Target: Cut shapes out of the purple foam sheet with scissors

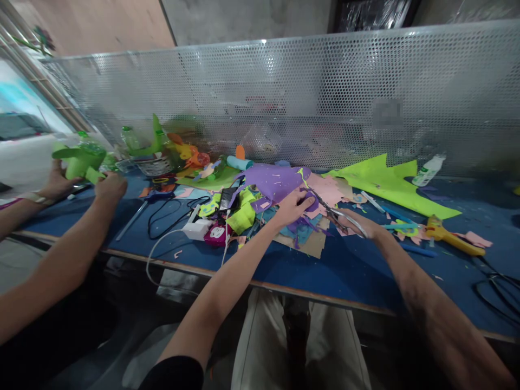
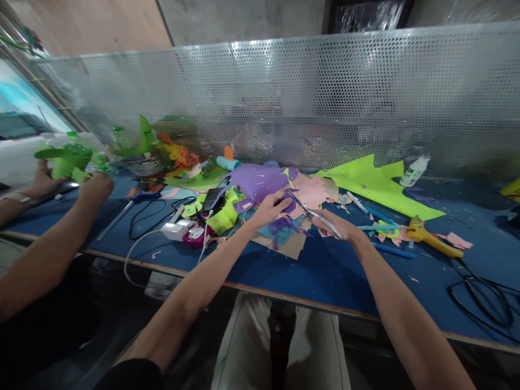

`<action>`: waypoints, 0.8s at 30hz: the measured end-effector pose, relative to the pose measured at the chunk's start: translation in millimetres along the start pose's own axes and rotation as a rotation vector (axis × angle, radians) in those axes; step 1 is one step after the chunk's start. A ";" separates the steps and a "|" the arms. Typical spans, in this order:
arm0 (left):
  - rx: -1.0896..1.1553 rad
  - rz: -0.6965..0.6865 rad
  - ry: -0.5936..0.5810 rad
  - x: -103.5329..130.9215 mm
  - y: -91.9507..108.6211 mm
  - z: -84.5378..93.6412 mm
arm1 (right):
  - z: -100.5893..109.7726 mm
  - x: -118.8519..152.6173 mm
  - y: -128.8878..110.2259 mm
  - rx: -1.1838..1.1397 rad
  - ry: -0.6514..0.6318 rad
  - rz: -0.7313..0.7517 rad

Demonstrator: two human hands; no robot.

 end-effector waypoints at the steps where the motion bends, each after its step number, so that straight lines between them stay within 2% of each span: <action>1: -0.012 -0.001 -0.006 0.0 -0.8 -0.6 | -0.1 0.4 2.1 -0.003 0.002 -0.006; 9: -0.129 -0.009 0.027 -1.1 -6.4 -0.7 | 3.1 -2.7 21.3 0.088 0.029 -0.105; 12: -0.192 -0.039 0.044 -2.9 -6.0 0.5 | 15.7 -6.3 20.3 0.333 0.140 -0.169; 15: -0.215 -0.024 0.075 -3.9 -8.6 1.8 | 32.1 -5.6 14.3 0.592 0.326 -0.188; 17: -0.165 0.019 0.111 -3.4 -12.3 3.1 | 39.0 -3.3 13.5 0.666 0.424 -0.200; 19: -0.041 0.086 0.138 -2.2 -17.3 3.4 | 39.6 -3.0 16.3 0.656 0.455 -0.196; 24: 0.317 0.189 0.173 0.8 -21.7 0.1 | 29.4 -10.8 28.0 0.420 0.472 -0.127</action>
Point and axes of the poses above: each hand's wrist, its own x-axis away from the middle knuckle, its own z-axis out of the back of the hand, y = z × x, the point moved 6 cm from there along -x, towards the middle knuckle, and after that the axes turned 6 degrees about -y, right-handed, at the moved point
